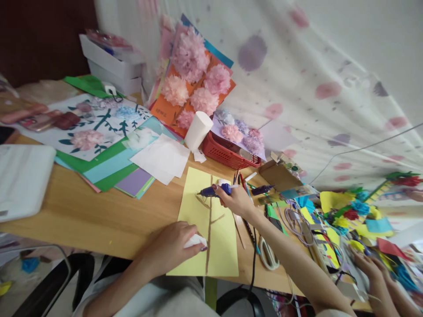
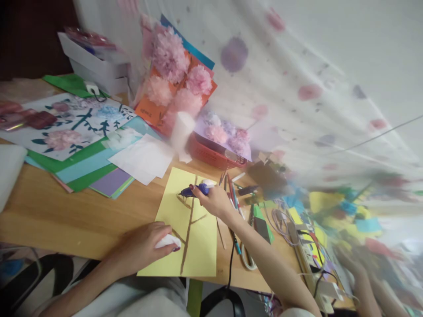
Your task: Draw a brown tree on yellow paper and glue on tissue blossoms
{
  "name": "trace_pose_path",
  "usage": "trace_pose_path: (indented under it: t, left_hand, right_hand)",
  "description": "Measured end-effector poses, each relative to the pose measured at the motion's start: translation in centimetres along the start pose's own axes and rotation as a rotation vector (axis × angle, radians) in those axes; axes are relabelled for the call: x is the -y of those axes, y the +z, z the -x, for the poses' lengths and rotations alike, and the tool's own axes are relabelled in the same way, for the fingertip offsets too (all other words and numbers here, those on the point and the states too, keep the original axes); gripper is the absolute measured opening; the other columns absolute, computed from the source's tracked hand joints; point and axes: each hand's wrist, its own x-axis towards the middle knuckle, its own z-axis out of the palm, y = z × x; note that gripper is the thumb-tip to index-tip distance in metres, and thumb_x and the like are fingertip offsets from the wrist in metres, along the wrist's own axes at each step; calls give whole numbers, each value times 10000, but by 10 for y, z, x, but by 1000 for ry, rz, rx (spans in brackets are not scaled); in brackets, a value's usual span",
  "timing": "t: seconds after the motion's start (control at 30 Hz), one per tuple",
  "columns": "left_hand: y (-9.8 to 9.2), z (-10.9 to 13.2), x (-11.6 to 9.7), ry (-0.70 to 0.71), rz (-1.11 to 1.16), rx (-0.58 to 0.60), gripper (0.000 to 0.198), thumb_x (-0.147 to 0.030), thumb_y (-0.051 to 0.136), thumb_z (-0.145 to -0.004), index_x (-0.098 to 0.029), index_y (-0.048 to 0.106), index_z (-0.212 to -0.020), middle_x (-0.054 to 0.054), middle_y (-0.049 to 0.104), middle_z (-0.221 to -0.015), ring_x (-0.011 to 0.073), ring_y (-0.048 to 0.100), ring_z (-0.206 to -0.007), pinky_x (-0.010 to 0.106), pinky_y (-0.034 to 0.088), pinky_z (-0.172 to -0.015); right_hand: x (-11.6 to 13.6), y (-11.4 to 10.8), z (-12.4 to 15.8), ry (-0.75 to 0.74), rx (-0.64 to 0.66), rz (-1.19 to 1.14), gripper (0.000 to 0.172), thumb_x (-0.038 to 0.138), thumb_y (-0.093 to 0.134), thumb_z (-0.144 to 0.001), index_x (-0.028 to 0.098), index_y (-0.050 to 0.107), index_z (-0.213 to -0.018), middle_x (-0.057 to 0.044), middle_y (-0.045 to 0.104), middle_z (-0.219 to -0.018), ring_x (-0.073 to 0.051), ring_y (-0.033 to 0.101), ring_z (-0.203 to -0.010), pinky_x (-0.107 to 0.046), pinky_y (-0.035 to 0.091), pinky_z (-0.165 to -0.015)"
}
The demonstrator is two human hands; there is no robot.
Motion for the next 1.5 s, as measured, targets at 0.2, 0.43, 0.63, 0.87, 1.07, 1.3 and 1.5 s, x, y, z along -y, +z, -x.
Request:
trace_pose_path:
  t: [0.2, 0.43, 0.63, 0.87, 1.07, 1.3, 1.5]
  left_hand:
    - [0, 0, 0, 14, -63, 19, 282, -479, 527, -895, -219, 613, -827, 29, 672, -879, 224, 637, -881, 292, 380, -710]
    - [2, -1, 1, 8, -77, 14, 299, -480, 513, -899, -212, 585, -788, 23, 667, -862, 211, 628, -858, 284, 371, -688]
    - [-1, -1, -5, 19, -87, 13, 303, -457, 500, -910, -207, 546, -745, 22, 655, -853, 196, 614, -821, 284, 372, -682]
    - [-2, -1, -6, 3, -135, 25, 293, -452, 497, -915, -217, 531, -743, 16, 652, -856, 199, 613, -838, 283, 369, -680]
    - [2, -2, -2, 19, -168, 39, 309, -459, 484, -922, -213, 522, -739, 21, 636, -844, 201, 606, -858, 288, 385, -701]
    - [1, -2, -5, 11, -196, 50, 292, -445, 490, -923, -212, 535, -754, 33, 652, -869, 210, 609, -883, 293, 399, -712]
    - [2, -2, -4, 12, -199, 37, 274, -430, 503, -916, -212, 549, -755, 32, 654, -862, 211, 608, -884, 295, 406, -723]
  right_hand:
    - [2, 2, 4, 3, -2, 58, 623, 684, 370, -894, 203, 537, -536, -5, 586, -499, -141, 564, -505, -253, 358, -544]
    - [5, 4, 6, -5, -47, 114, 592, 669, 386, -891, 205, 578, -577, -17, 593, -529, -149, 560, -513, -254, 322, -511]
    - [14, 3, 5, -10, -96, 150, 582, 698, 371, -883, 211, 580, -645, -16, 560, -532, -155, 522, -505, -269, 264, -498]
    - [11, 3, 4, 31, -106, 67, 648, 747, 345, -859, 209, 587, -592, -22, 554, -528, -149, 513, -496, -269, 274, -498]
    - [14, 6, 7, 41, -99, 58, 659, 776, 348, -839, 212, 592, -600, -25, 550, -532, -154, 519, -507, -271, 276, -493]
    - [7, 10, 8, 72, -96, -25, 659, 800, 366, -814, 215, 594, -615, -20, 584, -529, -144, 524, -482, -267, 272, -469]
    - [-2, 9, 10, 8, -169, -33, 643, 752, 355, -856, 220, 592, -584, -8, 578, -509, -139, 515, -475, -271, 272, -476]
